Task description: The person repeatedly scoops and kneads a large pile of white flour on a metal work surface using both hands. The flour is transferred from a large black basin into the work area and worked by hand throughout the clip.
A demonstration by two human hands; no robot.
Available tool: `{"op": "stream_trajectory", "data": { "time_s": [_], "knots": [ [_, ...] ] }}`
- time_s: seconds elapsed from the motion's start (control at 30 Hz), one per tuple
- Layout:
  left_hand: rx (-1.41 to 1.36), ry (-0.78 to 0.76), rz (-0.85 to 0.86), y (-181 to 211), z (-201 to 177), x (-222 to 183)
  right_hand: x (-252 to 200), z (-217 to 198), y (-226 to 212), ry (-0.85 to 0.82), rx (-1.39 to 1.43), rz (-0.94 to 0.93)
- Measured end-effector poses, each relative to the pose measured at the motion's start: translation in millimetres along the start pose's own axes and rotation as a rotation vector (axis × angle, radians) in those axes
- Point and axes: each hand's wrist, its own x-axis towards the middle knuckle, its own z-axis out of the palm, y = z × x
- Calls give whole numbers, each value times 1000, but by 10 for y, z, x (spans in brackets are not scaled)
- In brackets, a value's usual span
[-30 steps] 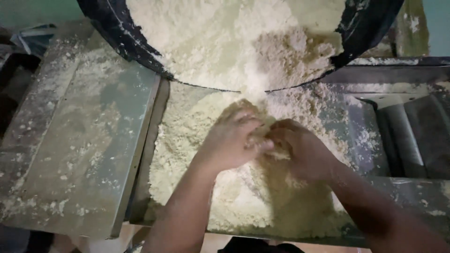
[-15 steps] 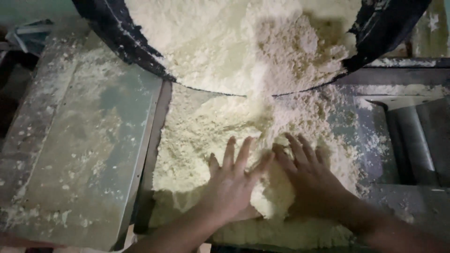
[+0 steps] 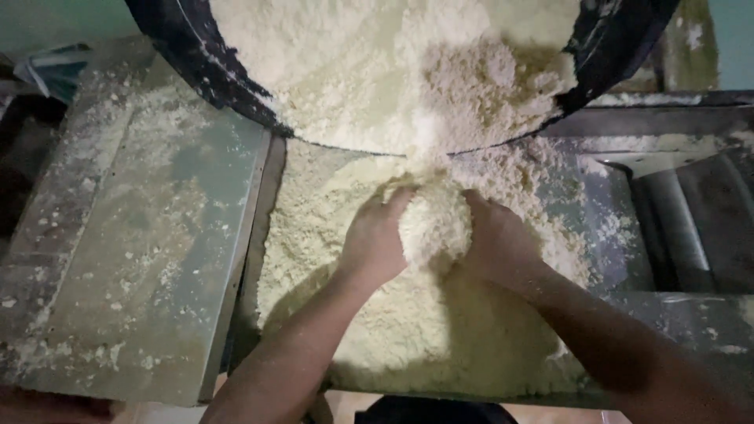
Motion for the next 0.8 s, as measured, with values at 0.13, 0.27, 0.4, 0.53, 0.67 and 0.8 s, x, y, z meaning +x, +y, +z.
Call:
{"op": "stream_trajectory", "data": {
  "time_s": [0.13,0.27,0.4,0.53,0.67,0.8],
  "knots": [
    [-210,-17,-263,240,-230,-85,-13,-91,-209,15,408,125],
    [-694,-94,-874,497,-386,-175,-306,-334,-701,-39,580,406],
    [-687,-290,-932,1086,-715,-183,-295,-199,-786,86,526,233],
    [-1377,29,-264,899,-152,-225,85,168,-491,297,600,43],
    [-1166,-47,-652,940,-393,-194,-84,-1,-850,36,1512,373],
    [-1075,-242,-495,881,-269,-162,-78,-58,-959,-44,1351,318]
  ]
}}
